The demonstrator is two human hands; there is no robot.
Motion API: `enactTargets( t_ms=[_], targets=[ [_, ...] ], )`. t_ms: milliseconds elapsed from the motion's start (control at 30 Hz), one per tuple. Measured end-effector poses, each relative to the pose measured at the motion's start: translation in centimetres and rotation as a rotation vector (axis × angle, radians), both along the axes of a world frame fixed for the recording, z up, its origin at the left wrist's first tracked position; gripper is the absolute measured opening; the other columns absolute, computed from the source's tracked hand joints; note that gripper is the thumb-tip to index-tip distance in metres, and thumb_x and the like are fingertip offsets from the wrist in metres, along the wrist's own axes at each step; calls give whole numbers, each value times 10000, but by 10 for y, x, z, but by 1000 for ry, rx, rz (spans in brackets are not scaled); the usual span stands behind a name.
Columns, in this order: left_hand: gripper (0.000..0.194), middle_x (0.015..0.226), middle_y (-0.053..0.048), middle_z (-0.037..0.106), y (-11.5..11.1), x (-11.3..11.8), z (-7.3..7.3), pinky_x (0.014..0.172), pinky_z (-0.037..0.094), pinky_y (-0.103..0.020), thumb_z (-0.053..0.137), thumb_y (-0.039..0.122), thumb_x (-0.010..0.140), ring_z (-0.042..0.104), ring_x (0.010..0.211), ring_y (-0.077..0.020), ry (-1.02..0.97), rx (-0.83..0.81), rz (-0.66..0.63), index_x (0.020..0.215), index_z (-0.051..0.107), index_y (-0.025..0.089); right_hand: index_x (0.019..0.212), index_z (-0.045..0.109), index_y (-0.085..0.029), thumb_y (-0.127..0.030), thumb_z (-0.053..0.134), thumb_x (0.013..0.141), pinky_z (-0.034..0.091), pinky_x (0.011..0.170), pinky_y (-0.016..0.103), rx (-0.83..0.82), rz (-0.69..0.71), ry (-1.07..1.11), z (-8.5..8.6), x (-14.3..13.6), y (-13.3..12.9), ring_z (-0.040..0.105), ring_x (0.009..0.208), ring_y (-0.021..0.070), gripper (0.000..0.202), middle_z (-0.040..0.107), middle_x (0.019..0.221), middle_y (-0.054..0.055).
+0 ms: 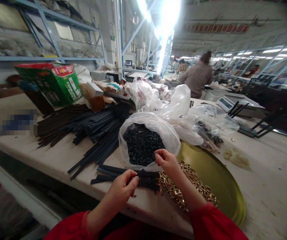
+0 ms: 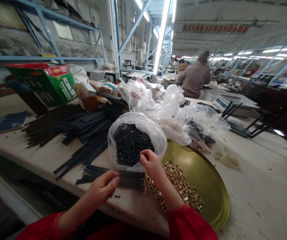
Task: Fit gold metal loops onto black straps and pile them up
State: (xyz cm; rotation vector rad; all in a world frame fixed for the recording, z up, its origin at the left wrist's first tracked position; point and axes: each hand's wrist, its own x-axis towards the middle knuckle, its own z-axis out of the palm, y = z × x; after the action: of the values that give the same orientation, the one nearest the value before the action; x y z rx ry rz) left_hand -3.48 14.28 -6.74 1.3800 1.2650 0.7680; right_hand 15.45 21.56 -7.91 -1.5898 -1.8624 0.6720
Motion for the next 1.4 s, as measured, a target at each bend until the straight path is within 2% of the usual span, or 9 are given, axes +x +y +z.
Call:
enactTargets(
  t_ms=[67, 200, 333, 600, 800, 1000, 1100, 1267, 1400],
  targets=[
    [253, 537, 78, 404, 1, 3, 5, 438, 315, -178, 432, 401, 823, 375, 458, -71, -2, 66, 20, 801, 508, 161, 907, 563, -143, -342, 401, 869, 475, 533, 242, -87, 41, 217, 7, -6, -27, 612, 590, 130, 259, 665, 736, 35],
    [252, 561, 65, 439, -5, 11, 8, 443, 322, -182, 443, 386, 824, 390, 462, -74, 16, 97, -31, 819, 545, 155, 834, 611, -159, -412, 630, 713, 469, 530, 233, -346, 28, 903, 14, -16, -71, 573, 533, 102, 280, 649, 691, 3],
    [222, 590, 46, 492, -20, 15, 13, 505, 346, -193, 433, 321, 829, 445, 525, -93, 134, 156, -97, 773, 575, 159, 857, 670, -167, -410, 686, 668, 466, 566, 236, -385, -34, 1071, 7, -20, -92, 557, 549, 97, 308, 635, 661, -9],
    [164, 646, 7, 603, -40, 19, 19, 581, 335, -213, 436, 236, 810, 546, 601, -134, 521, 313, -96, 754, 588, 204, 1002, 660, -180, -406, 627, 727, 499, 633, 297, -244, -87, 963, -11, -30, -111, 605, 675, 155, 357, 700, 907, 69],
    [197, 683, 7, 613, -45, 19, 16, 603, 358, -202, 424, 246, 817, 525, 616, -130, 384, 275, -141, 766, 604, 188, 1105, 608, -205, -275, 513, 806, 494, 769, 324, -43, -60, 733, -21, -31, -125, 604, 919, 201, 321, 677, 1012, 62],
    [211, 658, 13, 589, -50, 18, 15, 591, 353, -200, 410, 241, 825, 512, 608, -127, 364, 257, -140, 729, 587, 177, 1135, 588, -199, -247, 458, 839, 507, 761, 311, 46, -111, 686, -23, -35, -130, 626, 851, 176, 326, 681, 999, 63],
    [188, 670, 5, 610, -52, 19, 13, 605, 360, -204, 436, 252, 814, 524, 619, -138, 381, 262, -120, 757, 604, 190, 1143, 587, -212, -239, 451, 847, 517, 782, 322, 56, -85, 648, -26, -34, -132, 636, 885, 184, 327, 683, 1019, 60],
    [212, 654, -11, 608, -53, 21, 9, 579, 346, -216, 402, 214, 830, 534, 596, -144, 493, 285, -130, 713, 577, 190, 1163, 585, -226, -182, 432, 837, 461, 914, 389, 197, -14, 430, -35, -34, -137, 584, 1055, 221, 363, 641, 1136, 71],
    [213, 722, -25, 636, -56, 21, 7, 618, 369, -220, 390, 222, 844, 564, 648, -156, 471, 290, -161, 777, 590, 195, 1147, 595, -201, -198, 446, 837, 488, 865, 353, 112, -41, 449, -34, -35, -139, 621, 979, 213, 344, 675, 1060, 75]
  ],
)
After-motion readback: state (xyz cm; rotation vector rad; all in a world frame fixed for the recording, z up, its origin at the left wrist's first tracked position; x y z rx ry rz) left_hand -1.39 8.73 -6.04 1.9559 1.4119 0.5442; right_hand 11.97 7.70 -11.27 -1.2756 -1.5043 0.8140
